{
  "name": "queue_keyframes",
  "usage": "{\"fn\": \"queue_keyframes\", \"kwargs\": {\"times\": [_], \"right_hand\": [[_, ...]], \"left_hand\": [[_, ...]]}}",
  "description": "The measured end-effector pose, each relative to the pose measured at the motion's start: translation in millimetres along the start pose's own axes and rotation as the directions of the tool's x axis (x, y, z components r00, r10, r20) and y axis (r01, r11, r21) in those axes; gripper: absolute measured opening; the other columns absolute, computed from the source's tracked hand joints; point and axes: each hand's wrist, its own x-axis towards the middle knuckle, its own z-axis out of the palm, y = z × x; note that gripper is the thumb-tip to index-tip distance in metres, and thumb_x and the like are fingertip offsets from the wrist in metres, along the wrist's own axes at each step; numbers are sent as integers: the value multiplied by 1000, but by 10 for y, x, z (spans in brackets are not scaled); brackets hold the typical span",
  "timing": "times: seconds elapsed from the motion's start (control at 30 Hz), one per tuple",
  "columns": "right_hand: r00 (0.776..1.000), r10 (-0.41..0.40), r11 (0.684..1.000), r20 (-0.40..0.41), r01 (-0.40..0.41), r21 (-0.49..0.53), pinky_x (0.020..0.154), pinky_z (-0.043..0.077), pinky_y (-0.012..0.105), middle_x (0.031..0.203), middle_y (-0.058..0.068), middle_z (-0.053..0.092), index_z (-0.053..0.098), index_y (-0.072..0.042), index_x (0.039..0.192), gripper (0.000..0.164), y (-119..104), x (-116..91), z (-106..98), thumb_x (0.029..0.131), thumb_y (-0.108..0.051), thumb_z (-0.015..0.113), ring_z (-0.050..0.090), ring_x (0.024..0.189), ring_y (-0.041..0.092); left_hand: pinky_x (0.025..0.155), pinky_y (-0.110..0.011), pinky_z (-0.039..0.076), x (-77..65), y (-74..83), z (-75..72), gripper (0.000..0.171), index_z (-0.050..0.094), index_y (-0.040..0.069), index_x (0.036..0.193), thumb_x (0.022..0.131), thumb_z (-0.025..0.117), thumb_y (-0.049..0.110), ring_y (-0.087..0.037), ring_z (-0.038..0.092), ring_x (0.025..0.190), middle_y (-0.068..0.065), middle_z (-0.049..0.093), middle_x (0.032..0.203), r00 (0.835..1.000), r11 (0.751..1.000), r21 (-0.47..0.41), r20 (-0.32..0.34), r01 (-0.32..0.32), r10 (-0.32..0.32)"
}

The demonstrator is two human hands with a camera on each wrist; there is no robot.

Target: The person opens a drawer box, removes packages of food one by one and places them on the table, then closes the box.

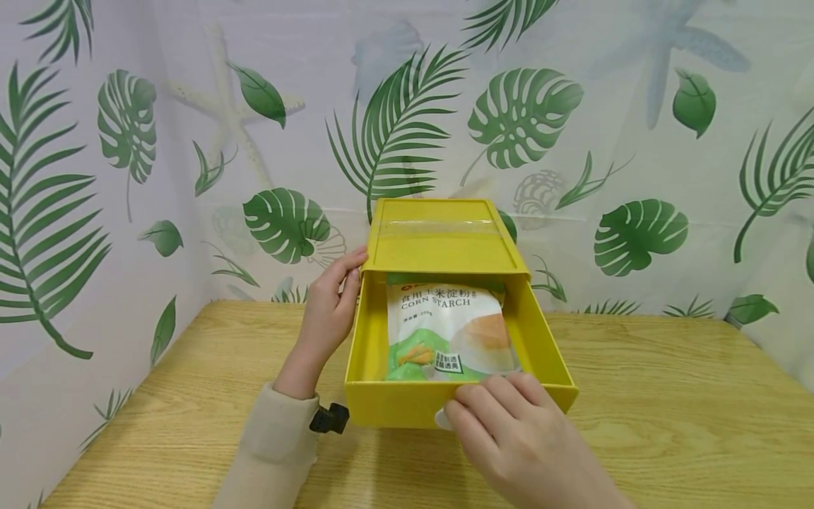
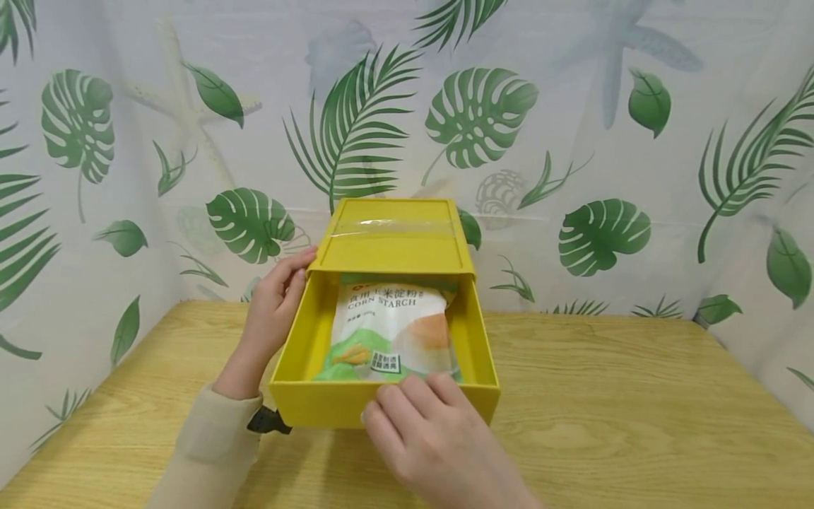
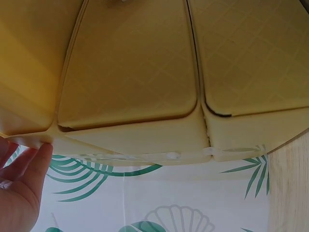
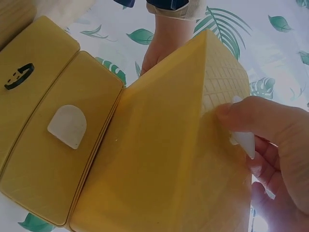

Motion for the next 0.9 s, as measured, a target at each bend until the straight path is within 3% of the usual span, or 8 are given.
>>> {"fn": "queue_keyframes", "kwargs": {"times": [0.17,0.4,0.53,0.77,0.9], "right_hand": [[1000,18,1000,-4,-18,25,55,34,26,72,3,49,53,-4,73,30,-20,23,-23,86,-9,27,43,63,17],[999,32,998,-38,-30,62,55,33,25,71,2,49,54,-5,72,28,-28,41,-41,85,-10,30,44,63,15],[995,22,996,-93,-14,89,55,34,24,69,1,49,56,-6,71,26,-6,53,-40,83,-12,34,44,61,15],[977,10,971,-214,41,236,58,37,25,74,2,53,59,-6,75,14,95,-66,32,77,-14,48,47,65,17],[969,83,942,-233,0,337,62,38,23,80,2,54,60,-5,80,14,189,-166,13,69,-14,59,46,69,17]], "left_hand": [[75,-30,39,0,-19,1,23,47,-11,100,81,36,-4,-24,39,101,-19,43,109,1000,1000,1,-2,-8,8],[74,-27,39,-5,-253,35,24,48,-4,103,82,38,2,-17,39,102,-12,44,111,1000,1000,-3,3,-27,27],[73,-25,40,0,-298,54,25,48,-3,104,83,36,5,-15,38,102,-10,43,112,999,1000,-1,7,-31,31],[74,-23,39,4,-278,60,25,48,-3,104,83,36,6,-12,38,102,-10,43,112,1000,999,14,3,-30,30],[74,-24,39,2,-278,54,25,48,-3,103,83,36,6,-13,39,102,-9,44,112,1000,1000,15,2,-21,21]]}}
